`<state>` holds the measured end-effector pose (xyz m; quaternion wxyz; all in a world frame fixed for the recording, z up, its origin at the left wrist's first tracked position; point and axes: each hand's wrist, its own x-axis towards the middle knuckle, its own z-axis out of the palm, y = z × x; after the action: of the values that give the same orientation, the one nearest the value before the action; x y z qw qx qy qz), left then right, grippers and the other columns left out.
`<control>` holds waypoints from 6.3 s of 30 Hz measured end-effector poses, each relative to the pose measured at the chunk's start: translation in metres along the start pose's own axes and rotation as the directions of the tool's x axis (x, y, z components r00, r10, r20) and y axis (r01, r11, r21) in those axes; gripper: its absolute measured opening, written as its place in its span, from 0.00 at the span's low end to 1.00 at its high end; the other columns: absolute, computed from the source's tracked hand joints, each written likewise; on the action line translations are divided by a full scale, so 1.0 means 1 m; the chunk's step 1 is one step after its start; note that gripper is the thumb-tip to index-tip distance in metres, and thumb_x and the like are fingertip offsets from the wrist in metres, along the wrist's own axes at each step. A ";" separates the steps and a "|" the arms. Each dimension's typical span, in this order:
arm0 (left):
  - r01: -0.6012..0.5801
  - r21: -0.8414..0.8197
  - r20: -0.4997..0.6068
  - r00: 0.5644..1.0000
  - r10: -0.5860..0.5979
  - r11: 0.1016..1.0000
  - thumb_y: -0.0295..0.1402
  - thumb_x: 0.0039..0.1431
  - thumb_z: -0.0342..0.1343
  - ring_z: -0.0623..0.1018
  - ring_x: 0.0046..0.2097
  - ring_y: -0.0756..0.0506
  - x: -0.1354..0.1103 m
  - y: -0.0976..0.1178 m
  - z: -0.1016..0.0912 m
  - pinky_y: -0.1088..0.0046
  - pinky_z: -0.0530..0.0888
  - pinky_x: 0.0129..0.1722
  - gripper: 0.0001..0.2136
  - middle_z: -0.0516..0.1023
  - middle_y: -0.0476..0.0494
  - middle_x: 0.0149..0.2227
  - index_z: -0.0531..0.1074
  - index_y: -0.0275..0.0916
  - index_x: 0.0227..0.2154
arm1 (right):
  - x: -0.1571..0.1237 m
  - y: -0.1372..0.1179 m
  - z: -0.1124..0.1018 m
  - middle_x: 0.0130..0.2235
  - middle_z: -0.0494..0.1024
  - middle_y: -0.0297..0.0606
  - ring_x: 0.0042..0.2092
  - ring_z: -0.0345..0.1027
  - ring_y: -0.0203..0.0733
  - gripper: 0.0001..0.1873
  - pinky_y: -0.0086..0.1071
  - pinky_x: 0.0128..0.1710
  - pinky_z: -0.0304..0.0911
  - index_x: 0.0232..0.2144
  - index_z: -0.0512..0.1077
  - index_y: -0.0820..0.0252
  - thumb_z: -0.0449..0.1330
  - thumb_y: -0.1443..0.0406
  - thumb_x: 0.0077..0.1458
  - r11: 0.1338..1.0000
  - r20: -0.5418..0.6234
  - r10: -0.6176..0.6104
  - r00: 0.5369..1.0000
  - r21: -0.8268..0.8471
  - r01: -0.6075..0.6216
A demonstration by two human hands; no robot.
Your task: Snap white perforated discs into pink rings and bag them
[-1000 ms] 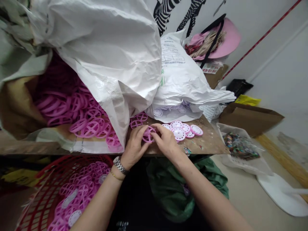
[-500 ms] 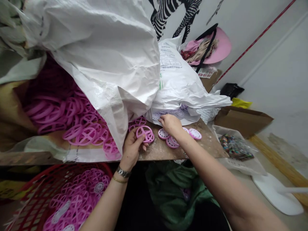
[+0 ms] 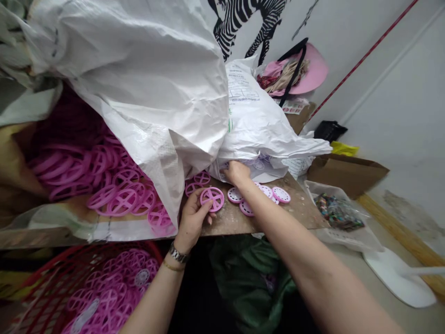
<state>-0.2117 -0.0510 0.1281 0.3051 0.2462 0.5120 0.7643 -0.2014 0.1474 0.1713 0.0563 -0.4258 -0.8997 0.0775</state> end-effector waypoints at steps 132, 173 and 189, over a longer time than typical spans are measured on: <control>-0.384 0.919 0.297 0.821 0.488 0.086 0.39 0.58 0.58 0.70 0.53 0.36 0.002 0.001 0.009 0.56 0.68 0.53 0.26 0.71 0.33 0.52 0.62 0.33 0.57 | -0.037 0.096 -0.028 0.40 0.79 0.51 0.43 0.73 0.51 0.15 0.36 0.40 0.62 0.41 0.76 0.62 0.51 0.63 0.62 0.997 -0.168 -0.030 0.985 -0.076 0.017; -0.141 0.336 0.242 0.968 0.059 0.931 0.44 0.63 0.50 0.76 0.31 0.49 -0.037 0.017 0.023 0.75 0.77 0.26 0.14 0.73 0.46 0.37 0.70 0.40 0.42 | -0.169 0.044 -0.010 0.31 0.75 0.32 0.34 0.66 0.37 0.06 0.29 0.34 0.59 0.32 0.75 0.58 0.63 0.62 0.53 0.378 -0.099 -0.252 0.963 0.906 0.192; -0.104 0.361 0.341 0.940 -0.028 0.927 0.40 0.63 0.51 0.76 0.27 0.49 -0.044 0.010 0.025 0.74 0.75 0.24 0.09 0.72 0.49 0.31 0.68 0.40 0.38 | -0.174 0.045 -0.011 0.32 0.74 0.33 0.35 0.67 0.39 0.10 0.30 0.35 0.61 0.33 0.74 0.56 0.56 0.59 0.60 0.439 -0.117 -0.291 0.949 0.866 0.241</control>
<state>-0.1663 -0.0692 0.1435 0.3212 0.4378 0.5829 0.6045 -0.0559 0.0419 0.1679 0.2531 -0.1893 -0.7918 0.5228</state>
